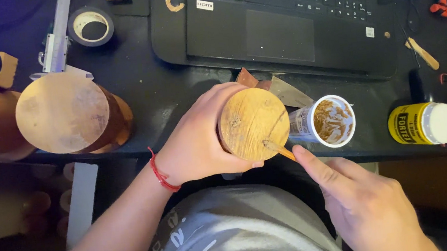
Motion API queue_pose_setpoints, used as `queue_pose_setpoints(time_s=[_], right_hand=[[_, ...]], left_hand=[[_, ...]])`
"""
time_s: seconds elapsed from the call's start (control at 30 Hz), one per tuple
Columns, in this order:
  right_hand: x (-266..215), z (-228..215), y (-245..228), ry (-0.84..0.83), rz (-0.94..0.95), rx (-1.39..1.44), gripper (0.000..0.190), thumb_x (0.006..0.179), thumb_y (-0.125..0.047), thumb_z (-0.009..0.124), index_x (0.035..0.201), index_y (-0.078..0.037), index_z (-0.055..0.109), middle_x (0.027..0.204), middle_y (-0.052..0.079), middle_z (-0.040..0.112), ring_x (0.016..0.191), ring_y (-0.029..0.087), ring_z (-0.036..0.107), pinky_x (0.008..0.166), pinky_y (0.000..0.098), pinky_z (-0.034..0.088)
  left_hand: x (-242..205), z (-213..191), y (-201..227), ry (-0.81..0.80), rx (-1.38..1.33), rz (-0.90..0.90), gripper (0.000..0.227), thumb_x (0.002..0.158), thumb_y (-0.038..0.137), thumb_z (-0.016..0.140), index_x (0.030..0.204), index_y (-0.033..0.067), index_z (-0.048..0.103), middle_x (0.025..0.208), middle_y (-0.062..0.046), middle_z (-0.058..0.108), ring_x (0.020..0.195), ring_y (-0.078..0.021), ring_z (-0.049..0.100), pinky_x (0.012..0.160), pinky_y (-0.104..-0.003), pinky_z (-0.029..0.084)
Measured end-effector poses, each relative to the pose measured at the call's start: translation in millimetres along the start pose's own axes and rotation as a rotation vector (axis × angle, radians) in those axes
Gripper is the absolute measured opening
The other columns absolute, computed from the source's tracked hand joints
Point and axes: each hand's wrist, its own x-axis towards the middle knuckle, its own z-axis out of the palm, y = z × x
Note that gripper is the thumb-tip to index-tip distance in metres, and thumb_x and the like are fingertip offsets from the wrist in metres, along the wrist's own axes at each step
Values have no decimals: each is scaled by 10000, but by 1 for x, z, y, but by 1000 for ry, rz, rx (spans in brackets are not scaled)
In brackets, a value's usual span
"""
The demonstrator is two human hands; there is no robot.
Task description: The person stirs a brown substance in a small white cup using a wooden stick. They then apply the substance to the top surface of a cylindrical wooden object, focusing on filling small holes and spreading the material across the wood grain.
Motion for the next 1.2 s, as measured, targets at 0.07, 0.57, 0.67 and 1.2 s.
queue_pose_setpoints(time_s=[0.07,0.57,0.67,1.2], right_hand=[[0,0,0,16,-5,-46,758,780,13,599,1438,-353,510,843,-82,584,513,234,492,395,415,484],[9,-14,13,171,-107,34,611,852,108,627,1318,-287,635,1071,-20,664,773,180,618,612,304,495],[13,-17,15,199,-146,156,517,889,102,645,1295,-217,648,1108,33,661,844,179,645,730,268,514],[25,-15,8,262,-257,18,321,927,-25,704,1191,-208,718,1022,20,656,707,232,520,648,312,452]], left_hand=[[0,0,-1,6,3,-1,942,535,379,930,1314,81,494,1351,-120,562,1248,-277,559,1057,-406,446],[0,0,-2,-2,36,-22,965,505,397,940,1307,89,501,1358,-112,564,1244,-274,561,1048,-406,436],[1,-1,-3,-3,33,-37,977,496,397,946,1311,91,501,1359,-109,561,1246,-271,557,1048,-406,435],[2,-2,-4,-25,22,-52,968,500,430,924,1306,98,505,1349,-107,568,1235,-271,561,1027,-404,433]])
